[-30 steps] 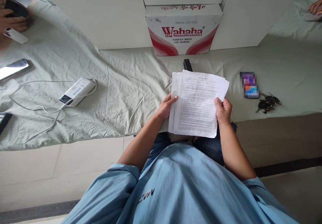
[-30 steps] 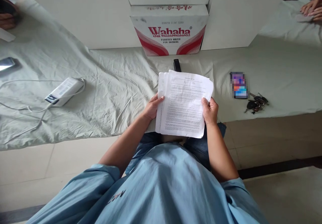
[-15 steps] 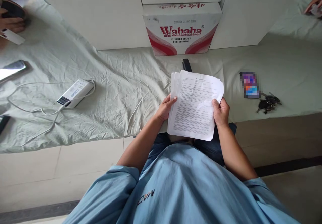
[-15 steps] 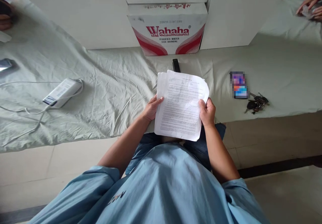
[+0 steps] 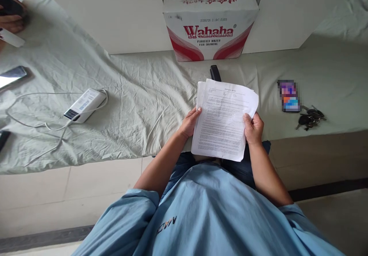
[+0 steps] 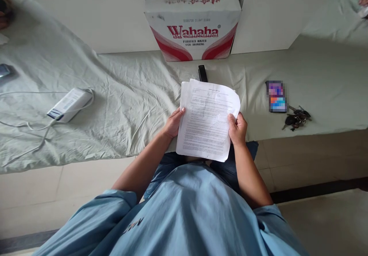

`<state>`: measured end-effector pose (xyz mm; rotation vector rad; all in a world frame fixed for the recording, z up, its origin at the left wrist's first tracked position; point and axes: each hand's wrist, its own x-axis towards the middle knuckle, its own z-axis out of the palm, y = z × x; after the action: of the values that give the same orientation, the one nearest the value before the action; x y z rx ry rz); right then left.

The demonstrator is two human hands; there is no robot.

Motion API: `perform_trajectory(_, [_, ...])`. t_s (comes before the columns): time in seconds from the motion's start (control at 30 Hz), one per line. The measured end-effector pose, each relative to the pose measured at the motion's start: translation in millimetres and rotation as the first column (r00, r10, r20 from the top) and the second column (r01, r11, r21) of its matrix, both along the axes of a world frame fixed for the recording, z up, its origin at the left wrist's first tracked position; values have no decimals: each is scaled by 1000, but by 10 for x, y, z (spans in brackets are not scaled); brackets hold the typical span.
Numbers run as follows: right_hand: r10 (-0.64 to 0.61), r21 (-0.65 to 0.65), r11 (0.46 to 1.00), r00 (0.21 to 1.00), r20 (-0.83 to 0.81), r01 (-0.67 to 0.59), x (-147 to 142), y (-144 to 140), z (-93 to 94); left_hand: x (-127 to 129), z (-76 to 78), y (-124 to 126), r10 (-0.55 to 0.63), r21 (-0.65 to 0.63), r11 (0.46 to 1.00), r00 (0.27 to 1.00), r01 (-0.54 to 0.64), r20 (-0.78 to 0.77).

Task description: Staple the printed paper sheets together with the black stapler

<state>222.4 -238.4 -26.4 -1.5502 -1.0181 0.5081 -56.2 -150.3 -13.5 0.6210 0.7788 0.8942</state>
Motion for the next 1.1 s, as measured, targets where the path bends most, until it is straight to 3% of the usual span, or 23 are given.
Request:
perform_trajectory(0.13, [-44,-13,999,999,-7,44,-8,13,-25,16,-8,1,43,-22,999,999,-44,-12])
perform_trajectory(0.3, [-206,0,979,978,-40,206,55,32,-43,20,-12,-8,125,-51,990,990,-128,-59])
perform_trajectory(0.5, [-320,10,946,943,-94,323,242,-3,16,28,45,-21,122,-35,992,992,-123,-45])
perform_trajectory(0.8, [-183,-29,983,979,-84,182,-8,92,162,23,0,-25,126,-62,990,991,-130,-54])
perform_trajectory(1.1, [-153,-30,988,988,-8,153,-90,165,188,18,-35,-17,94,-44,995,995,-94,13])
